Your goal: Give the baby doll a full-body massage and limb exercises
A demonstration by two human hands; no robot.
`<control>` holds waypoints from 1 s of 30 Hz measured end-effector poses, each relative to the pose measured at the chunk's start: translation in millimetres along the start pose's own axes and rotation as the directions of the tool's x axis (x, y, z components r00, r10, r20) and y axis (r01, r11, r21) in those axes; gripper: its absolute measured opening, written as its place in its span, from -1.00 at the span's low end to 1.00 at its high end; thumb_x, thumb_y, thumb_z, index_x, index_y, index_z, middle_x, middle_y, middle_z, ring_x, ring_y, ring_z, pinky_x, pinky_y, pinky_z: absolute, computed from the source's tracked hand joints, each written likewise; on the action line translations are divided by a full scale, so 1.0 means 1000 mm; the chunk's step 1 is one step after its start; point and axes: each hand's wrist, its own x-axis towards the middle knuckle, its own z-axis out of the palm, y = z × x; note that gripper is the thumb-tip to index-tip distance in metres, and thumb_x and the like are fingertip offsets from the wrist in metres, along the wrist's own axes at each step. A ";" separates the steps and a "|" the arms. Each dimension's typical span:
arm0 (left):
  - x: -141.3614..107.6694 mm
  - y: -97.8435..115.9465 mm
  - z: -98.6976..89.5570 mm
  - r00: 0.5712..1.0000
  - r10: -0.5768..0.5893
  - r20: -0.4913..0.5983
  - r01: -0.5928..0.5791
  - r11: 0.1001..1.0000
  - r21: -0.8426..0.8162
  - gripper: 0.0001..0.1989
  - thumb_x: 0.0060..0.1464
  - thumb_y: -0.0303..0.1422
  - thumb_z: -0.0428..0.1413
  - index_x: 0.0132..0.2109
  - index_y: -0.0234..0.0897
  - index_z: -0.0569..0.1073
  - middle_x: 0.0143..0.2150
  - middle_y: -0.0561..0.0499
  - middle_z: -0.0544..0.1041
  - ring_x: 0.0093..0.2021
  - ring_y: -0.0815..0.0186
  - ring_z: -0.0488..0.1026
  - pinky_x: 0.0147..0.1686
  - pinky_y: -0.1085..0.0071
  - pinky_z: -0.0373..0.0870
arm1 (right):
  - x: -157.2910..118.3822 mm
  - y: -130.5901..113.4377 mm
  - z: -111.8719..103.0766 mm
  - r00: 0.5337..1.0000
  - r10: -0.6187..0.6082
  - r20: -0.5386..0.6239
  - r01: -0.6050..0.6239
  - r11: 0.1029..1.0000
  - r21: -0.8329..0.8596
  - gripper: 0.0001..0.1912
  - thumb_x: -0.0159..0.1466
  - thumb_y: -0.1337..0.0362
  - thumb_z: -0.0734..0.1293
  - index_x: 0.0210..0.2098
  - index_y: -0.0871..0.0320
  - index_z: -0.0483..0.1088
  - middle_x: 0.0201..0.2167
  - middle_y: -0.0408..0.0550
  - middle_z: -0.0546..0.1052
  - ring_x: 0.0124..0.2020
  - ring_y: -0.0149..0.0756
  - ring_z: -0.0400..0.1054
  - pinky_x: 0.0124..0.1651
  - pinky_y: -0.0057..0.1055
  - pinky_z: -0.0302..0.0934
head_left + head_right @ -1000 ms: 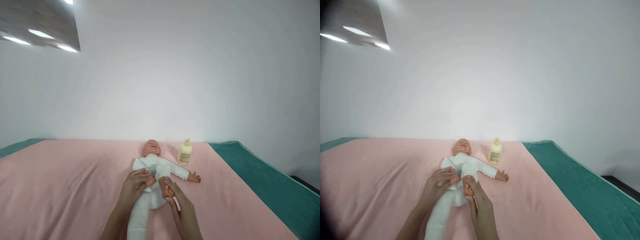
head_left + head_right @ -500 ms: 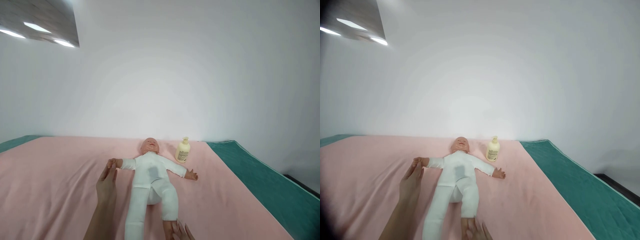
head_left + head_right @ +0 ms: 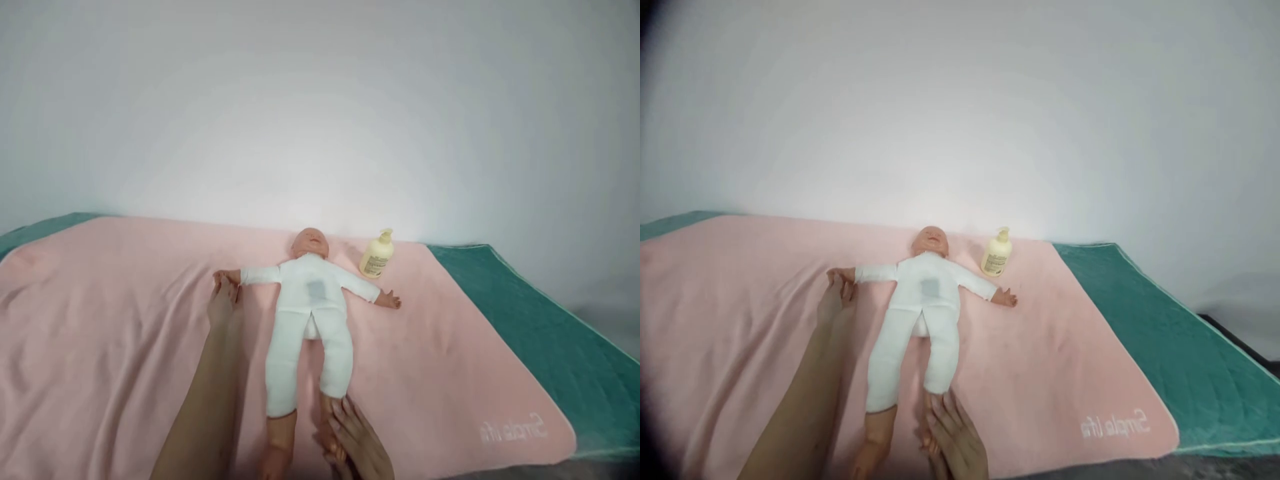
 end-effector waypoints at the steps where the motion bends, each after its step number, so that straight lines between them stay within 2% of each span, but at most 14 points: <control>1: -0.002 0.000 0.002 1.000 0.010 -0.021 -0.011 1.000 -0.008 -0.80 0.17 -0.32 0.14 -0.05 -0.18 0.47 -0.11 -0.03 0.53 -0.08 0.38 0.52 -0.03 0.43 0.48 | -0.002 -0.002 0.000 1.000 0.015 0.016 -0.015 1.000 0.000 -0.48 0.35 0.30 0.25 0.28 0.15 0.16 0.00 0.00 0.53 0.08 -0.21 0.39 0.14 -0.27 0.32; 3: -0.007 0.001 0.007 0.998 0.045 -0.048 -0.046 0.999 -0.017 -0.76 0.11 -0.35 0.20 -0.05 -0.15 0.49 -0.02 0.02 0.51 0.00 0.42 0.48 0.04 0.47 0.42 | -0.003 -0.006 0.000 0.999 0.029 0.032 -0.029 1.000 0.006 -0.49 0.35 0.35 0.24 0.27 0.18 0.16 0.00 0.05 0.52 0.09 -0.17 0.37 0.14 -0.20 0.31; 6: -0.020 0.005 0.017 0.988 0.154 -0.012 -0.154 0.988 -0.002 -0.71 0.00 -0.36 0.28 -0.07 -0.19 0.53 0.02 0.02 0.51 0.08 0.37 0.44 0.13 0.44 0.35 | 0.002 -0.005 0.001 1.000 0.009 -0.012 -0.009 1.000 0.022 -0.52 0.37 0.35 0.22 0.27 0.14 0.17 -0.05 0.00 0.55 0.04 -0.23 0.41 0.11 -0.33 0.33; 9: -0.037 0.008 0.026 0.938 0.310 0.154 -0.325 0.942 0.086 -0.65 -0.09 -0.37 0.32 -0.08 -0.26 0.56 -0.05 -0.04 0.56 0.05 0.23 0.47 0.14 0.28 0.35 | 0.010 0.002 0.003 0.993 0.078 -0.087 -0.074 0.996 0.050 -0.52 0.38 0.31 0.21 0.28 0.01 0.15 -0.02 -0.09 0.54 0.03 -0.28 0.42 0.09 -0.38 0.35; 12: -0.052 0.009 0.030 0.854 0.340 0.393 -0.435 0.882 0.180 -0.62 -0.16 -0.37 0.35 -0.11 -0.28 0.59 -0.13 -0.05 0.60 -0.04 0.15 0.52 0.08 0.18 0.40 | 0.026 0.008 -0.001 0.976 0.182 -0.120 -0.176 0.982 0.063 -0.51 0.38 0.33 0.18 0.28 -0.01 0.13 0.10 -0.08 0.45 0.12 -0.24 0.34 0.15 -0.28 0.31; 14: -0.059 0.006 0.031 0.772 0.350 0.530 -0.526 0.820 0.226 -0.67 -0.18 -0.36 0.35 -0.17 -0.26 0.60 -0.16 -0.05 0.62 -0.07 0.15 0.53 0.04 0.17 0.42 | 0.045 0.011 -0.006 0.966 0.232 -0.114 -0.225 0.972 0.069 -0.50 0.38 0.37 0.17 0.29 0.02 0.12 0.15 -0.04 0.41 0.19 -0.20 0.25 0.17 -0.22 0.29; 15: -0.062 0.004 0.031 0.718 0.362 0.594 -0.585 0.776 0.234 -0.72 -0.17 -0.36 0.34 -0.21 -0.24 0.61 -0.18 -0.04 0.62 -0.08 0.15 0.53 0.03 0.18 0.43 | 0.056 0.013 -0.008 0.962 0.251 -0.111 -0.243 0.966 0.083 -0.50 0.37 0.38 0.17 0.29 0.03 0.13 0.16 -0.03 0.39 0.22 -0.18 0.23 0.17 -0.19 0.29; 19: -0.064 -0.003 0.031 0.427 0.370 0.825 -0.817 0.549 0.176 -0.89 -0.07 -0.39 0.28 -0.30 -0.14 0.62 -0.23 -0.02 0.63 -0.06 0.18 0.51 0.03 0.18 0.39 | 0.102 0.022 -0.008 0.946 0.305 -0.108 -0.286 0.945 0.162 -0.49 0.37 0.41 0.16 0.28 0.00 0.13 0.19 -0.05 0.37 0.25 -0.18 0.18 0.24 -0.12 0.22; 21: -0.063 -0.004 0.032 0.306 0.335 0.891 -0.889 0.436 0.141 -0.89 -0.02 -0.43 0.23 -0.31 -0.12 0.62 -0.23 -0.01 0.63 -0.08 0.20 0.52 0.01 0.19 0.39 | 0.119 0.027 -0.003 0.947 0.310 -0.087 -0.291 0.939 0.180 -0.51 0.37 0.39 0.16 0.28 0.01 0.13 0.19 -0.03 0.36 0.25 -0.17 0.18 0.27 -0.09 0.18; 24: -0.062 -0.005 0.034 0.183 0.307 0.934 -0.939 0.337 0.074 -0.86 0.01 -0.48 0.18 -0.35 -0.13 0.61 -0.24 0.01 0.64 -0.11 0.21 0.52 -0.04 0.20 0.38 | 0.133 0.032 0.004 0.944 0.324 -0.065 -0.306 0.931 0.198 -0.52 0.38 0.36 0.16 0.27 0.03 0.14 0.19 -0.02 0.36 0.25 -0.16 0.19 0.28 -0.07 0.14; 26: -0.063 -0.006 0.035 0.149 0.298 0.943 -0.949 0.311 0.052 -0.84 0.04 -0.48 0.17 -0.37 -0.12 0.60 -0.24 0.02 0.64 -0.11 0.22 0.52 -0.05 0.20 0.37 | 0.135 0.033 0.005 0.942 0.331 -0.054 -0.314 0.927 0.207 -0.53 0.38 0.35 0.17 0.27 0.03 0.15 0.19 -0.02 0.36 0.25 -0.16 0.19 0.29 -0.07 0.14; 27: -0.064 -0.007 0.035 0.150 0.296 0.943 -0.949 0.312 0.053 -0.84 0.05 -0.47 0.17 -0.36 -0.12 0.60 -0.23 0.03 0.64 -0.11 0.22 0.52 -0.04 0.20 0.36 | 0.134 0.033 0.005 0.943 0.331 -0.047 -0.315 0.926 0.208 -0.53 0.38 0.35 0.17 0.26 0.03 0.16 0.19 -0.02 0.36 0.25 -0.16 0.19 0.29 -0.08 0.14; 29: -0.065 -0.007 0.035 0.195 0.310 0.930 -0.931 0.357 0.076 -0.86 0.05 -0.47 0.18 -0.33 -0.12 0.61 -0.21 0.02 0.63 -0.08 0.22 0.51 -0.01 0.20 0.36 | 0.130 0.030 0.003 0.943 0.330 -0.037 -0.316 0.925 0.211 -0.53 0.37 0.36 0.17 0.26 0.01 0.16 0.19 -0.04 0.36 0.26 -0.16 0.17 0.29 -0.08 0.13; 30: -0.065 -0.006 0.034 0.242 0.327 0.913 -0.910 0.404 0.096 -0.87 0.04 -0.46 0.20 -0.30 -0.13 0.61 -0.20 0.01 0.63 -0.07 0.22 0.51 0.01 0.21 0.36 | 0.126 0.028 0.000 0.943 0.331 -0.038 -0.316 0.925 0.213 -0.53 0.37 0.37 0.17 0.25 0.00 0.16 0.19 -0.06 0.36 0.26 -0.17 0.17 0.29 -0.09 0.13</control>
